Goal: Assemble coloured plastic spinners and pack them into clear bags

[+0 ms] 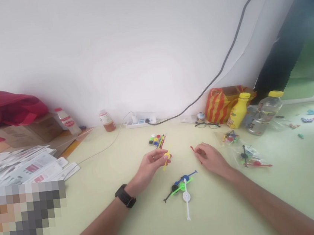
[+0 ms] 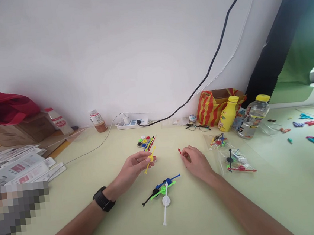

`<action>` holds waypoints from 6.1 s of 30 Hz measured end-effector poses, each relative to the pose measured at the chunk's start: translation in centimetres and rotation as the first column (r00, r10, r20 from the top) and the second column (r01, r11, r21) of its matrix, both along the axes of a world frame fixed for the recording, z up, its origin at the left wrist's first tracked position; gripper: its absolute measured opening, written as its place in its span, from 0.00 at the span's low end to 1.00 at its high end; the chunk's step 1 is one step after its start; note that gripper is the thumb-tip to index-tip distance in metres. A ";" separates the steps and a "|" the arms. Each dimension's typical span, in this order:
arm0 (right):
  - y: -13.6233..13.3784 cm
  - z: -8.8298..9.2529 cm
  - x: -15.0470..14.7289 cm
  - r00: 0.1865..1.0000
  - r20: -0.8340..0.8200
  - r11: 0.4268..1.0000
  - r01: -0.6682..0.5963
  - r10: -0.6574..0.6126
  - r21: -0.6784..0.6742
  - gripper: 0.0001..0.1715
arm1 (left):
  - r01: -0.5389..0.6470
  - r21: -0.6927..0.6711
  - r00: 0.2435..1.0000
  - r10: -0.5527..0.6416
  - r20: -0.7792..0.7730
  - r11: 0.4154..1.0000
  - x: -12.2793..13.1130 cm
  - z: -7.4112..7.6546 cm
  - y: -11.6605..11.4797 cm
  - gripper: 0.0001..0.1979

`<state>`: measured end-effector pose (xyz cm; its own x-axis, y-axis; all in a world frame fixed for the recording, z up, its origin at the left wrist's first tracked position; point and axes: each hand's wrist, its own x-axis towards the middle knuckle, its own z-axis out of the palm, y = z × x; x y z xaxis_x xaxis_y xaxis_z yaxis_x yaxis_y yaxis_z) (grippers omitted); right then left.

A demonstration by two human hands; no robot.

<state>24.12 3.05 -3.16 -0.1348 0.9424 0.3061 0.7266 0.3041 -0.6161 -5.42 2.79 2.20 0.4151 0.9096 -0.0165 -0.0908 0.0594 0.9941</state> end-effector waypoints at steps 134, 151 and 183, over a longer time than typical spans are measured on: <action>-3.5 4.5 -3.8 0.717 -0.697 0.955 -0.221 0.022 -0.197 0.35 | -0.061 -0.249 0.933 0.144 0.330 0.967 -0.7 1.0 1.0 0.26; -3.2 3.8 -3.6 0.856 -0.509 0.968 -0.197 0.092 -0.155 0.34 | 0.224 0.378 0.867 -0.007 -0.499 0.898 -0.3 -0.1 -0.3 0.13; -5.6 5.1 -4.7 0.906 -0.143 0.897 -0.417 0.398 -0.143 0.15 | 0.501 0.458 0.807 -0.205 -0.554 0.734 0.6 2.0 -2.8 0.22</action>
